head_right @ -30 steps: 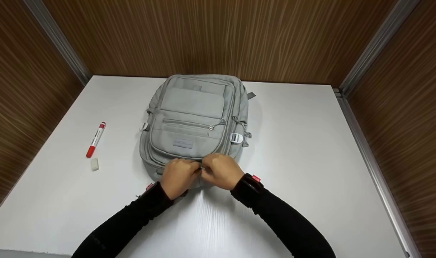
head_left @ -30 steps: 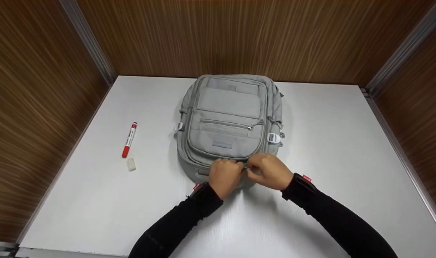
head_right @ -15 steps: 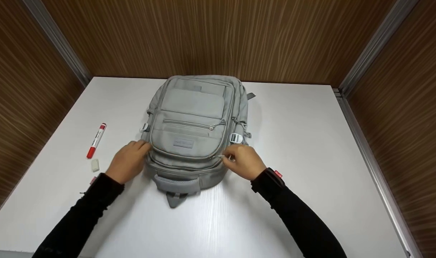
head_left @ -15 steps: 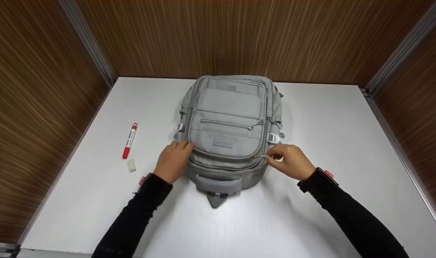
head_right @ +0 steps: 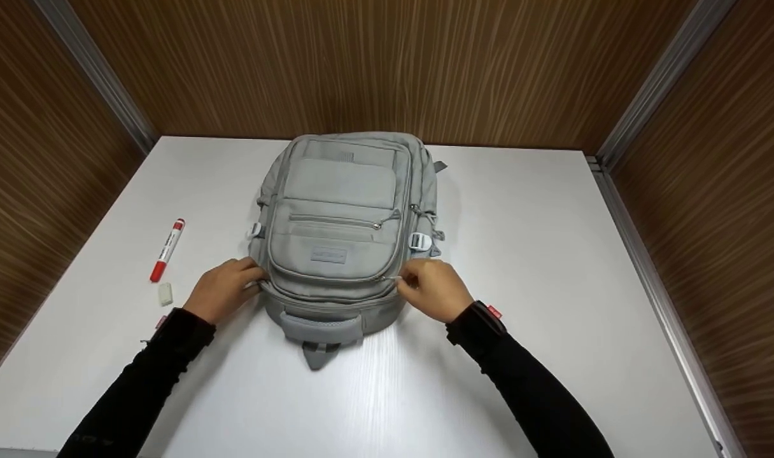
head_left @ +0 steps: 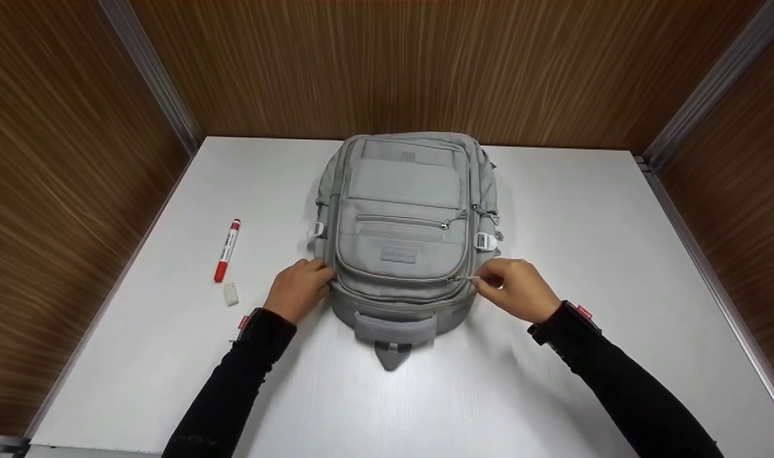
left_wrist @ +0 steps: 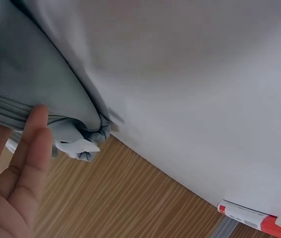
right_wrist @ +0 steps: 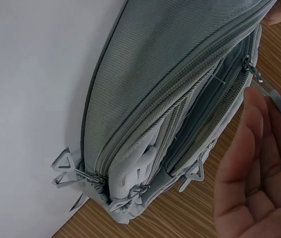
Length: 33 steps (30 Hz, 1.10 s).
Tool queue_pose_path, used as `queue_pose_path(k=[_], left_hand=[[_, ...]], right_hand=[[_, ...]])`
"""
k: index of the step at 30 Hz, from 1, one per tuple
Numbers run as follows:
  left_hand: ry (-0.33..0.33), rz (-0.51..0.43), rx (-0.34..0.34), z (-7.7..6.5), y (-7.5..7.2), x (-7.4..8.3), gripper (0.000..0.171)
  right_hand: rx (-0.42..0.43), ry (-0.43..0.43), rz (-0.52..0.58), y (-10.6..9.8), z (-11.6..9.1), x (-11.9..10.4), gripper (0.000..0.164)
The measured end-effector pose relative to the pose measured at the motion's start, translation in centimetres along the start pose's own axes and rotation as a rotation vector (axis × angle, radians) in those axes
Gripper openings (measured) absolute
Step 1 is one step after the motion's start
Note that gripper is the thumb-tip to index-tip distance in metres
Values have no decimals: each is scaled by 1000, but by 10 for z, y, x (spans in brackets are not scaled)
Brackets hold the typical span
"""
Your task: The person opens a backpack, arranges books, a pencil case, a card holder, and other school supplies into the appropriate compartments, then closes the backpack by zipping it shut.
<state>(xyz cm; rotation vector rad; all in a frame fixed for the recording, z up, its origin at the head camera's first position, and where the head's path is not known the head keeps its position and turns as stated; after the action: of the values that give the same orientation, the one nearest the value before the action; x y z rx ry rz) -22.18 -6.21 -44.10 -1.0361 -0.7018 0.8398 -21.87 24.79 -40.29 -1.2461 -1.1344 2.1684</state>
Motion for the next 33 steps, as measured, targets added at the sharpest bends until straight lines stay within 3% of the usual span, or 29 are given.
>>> queue_pose_path(k=[8, 18, 28, 33], left_hand=[[25, 49, 39, 2, 4, 20, 14], [29, 78, 54, 11, 10, 42, 13], [101, 109, 153, 18, 13, 79, 16], [129, 74, 114, 23, 17, 98, 22]], right_hand=[[-7, -14, -16, 4, -3, -5, 11], [-20, -18, -132, 14, -2, -15, 11], [-36, -36, -119, 20, 3, -27, 9], [-29, -70, -122, 24, 4, -35, 7]])
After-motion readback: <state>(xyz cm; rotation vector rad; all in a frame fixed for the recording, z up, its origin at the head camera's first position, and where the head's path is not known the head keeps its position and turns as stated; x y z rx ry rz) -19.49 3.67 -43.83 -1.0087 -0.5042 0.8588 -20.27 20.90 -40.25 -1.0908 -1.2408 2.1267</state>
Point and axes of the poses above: each hand's wrist, its own z-axis towards the middle knuckle, its own y-axis out of the palm, x = y × z, the point moved 9 cm from there along z, towards the middle knuckle, and after that the axes turned 2 degrees about -x, right-handed, at the moved point
